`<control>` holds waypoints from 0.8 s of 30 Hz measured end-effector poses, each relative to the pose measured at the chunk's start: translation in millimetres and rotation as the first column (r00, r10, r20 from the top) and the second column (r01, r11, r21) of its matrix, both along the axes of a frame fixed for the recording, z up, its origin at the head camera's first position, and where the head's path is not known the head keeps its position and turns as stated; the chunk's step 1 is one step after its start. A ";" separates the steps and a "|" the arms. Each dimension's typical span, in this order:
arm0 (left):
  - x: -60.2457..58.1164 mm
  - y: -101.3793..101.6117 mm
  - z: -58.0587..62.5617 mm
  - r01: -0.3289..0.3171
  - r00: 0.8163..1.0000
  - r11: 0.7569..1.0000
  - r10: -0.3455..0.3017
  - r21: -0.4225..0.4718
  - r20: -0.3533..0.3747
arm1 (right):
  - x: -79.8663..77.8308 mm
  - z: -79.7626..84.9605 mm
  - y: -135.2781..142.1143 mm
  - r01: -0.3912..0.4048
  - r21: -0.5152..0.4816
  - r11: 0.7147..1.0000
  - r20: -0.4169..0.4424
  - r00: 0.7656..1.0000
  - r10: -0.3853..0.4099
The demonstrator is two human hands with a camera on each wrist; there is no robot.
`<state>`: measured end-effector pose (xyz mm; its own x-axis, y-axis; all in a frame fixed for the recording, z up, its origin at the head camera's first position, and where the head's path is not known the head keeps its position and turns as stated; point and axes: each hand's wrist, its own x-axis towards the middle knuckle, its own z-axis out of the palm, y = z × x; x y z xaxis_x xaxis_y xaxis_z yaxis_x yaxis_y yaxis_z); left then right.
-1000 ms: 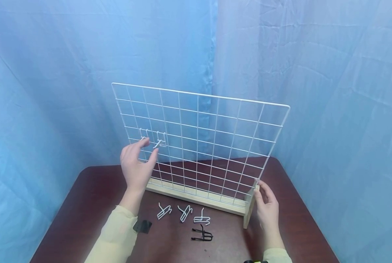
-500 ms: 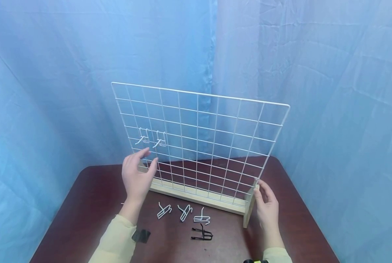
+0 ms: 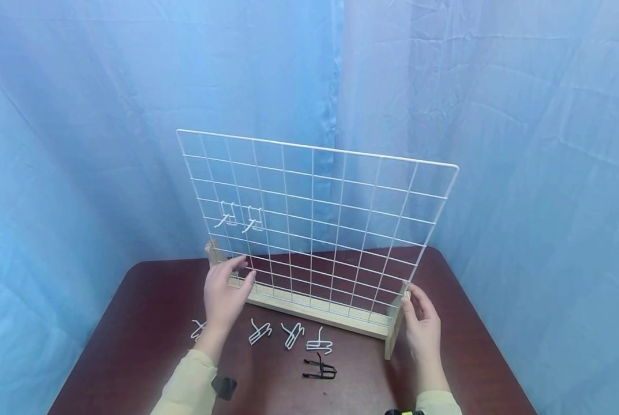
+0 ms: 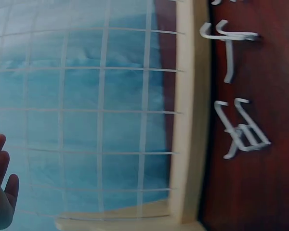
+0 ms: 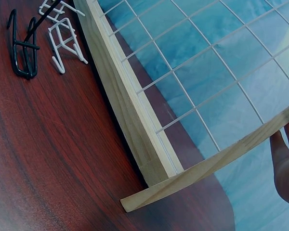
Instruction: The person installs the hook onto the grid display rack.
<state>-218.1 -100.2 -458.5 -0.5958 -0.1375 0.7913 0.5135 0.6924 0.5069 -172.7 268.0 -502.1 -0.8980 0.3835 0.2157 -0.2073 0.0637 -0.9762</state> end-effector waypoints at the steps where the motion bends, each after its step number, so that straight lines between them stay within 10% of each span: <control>1: 0.1 -0.5 -4.5 -0.001 1.000 1.000 0.001 -0.006 0.022 | -0.8 -1.5 0.9 0.005 0.009 1.000 0.006 1.000 -0.005; 24: 10.6 -23.6 -85.0 -0.016 0.892 1.000 0.002 0.026 0.451 | -7.1 -14.9 6.8 0.030 0.021 0.999 0.026 0.999 -0.030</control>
